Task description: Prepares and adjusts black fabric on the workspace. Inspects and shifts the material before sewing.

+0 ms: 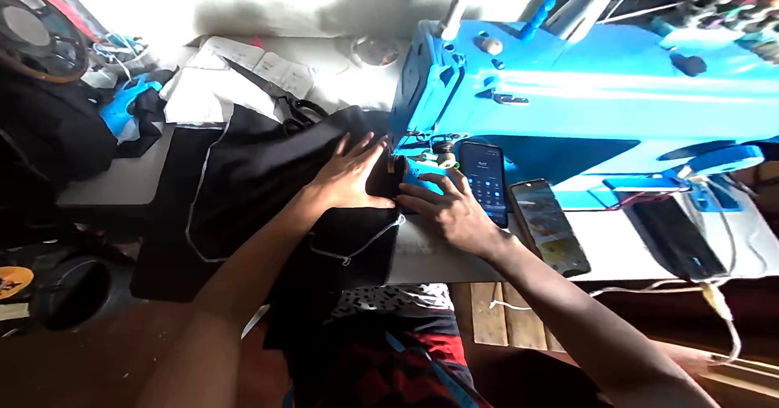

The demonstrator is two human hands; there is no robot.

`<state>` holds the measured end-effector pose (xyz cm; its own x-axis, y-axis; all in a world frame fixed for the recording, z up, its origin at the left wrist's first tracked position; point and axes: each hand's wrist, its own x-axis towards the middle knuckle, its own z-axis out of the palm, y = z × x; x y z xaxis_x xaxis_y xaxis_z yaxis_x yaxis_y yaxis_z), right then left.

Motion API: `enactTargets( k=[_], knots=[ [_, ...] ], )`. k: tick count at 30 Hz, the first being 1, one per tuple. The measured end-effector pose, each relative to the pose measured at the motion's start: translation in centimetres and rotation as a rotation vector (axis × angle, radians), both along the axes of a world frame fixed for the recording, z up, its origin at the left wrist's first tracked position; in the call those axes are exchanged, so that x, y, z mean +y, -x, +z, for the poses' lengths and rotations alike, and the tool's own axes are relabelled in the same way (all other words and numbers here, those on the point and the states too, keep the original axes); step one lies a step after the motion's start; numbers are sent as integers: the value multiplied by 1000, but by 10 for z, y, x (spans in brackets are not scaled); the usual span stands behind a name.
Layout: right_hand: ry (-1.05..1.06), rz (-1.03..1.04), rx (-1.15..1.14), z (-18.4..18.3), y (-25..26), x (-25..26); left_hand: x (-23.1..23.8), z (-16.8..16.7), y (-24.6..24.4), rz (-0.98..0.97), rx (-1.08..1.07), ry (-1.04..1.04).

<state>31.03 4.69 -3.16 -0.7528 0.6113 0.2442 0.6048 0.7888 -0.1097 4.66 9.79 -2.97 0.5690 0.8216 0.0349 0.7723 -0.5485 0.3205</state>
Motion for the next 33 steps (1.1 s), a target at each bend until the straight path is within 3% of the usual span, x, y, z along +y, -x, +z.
enactTargets(
  k=[25, 29, 33],
  knots=[
    [-56, -86, 4, -2, 14, 27, 52, -1, 11, -116, 79, -59],
    [-77, -91, -11, 0, 16, 24, 35, 15, 3, -62, 102, -73],
    [-63, -81, 5, 3, 17, 16, -7, 18, -17, 120, -141, 75]
  ],
)
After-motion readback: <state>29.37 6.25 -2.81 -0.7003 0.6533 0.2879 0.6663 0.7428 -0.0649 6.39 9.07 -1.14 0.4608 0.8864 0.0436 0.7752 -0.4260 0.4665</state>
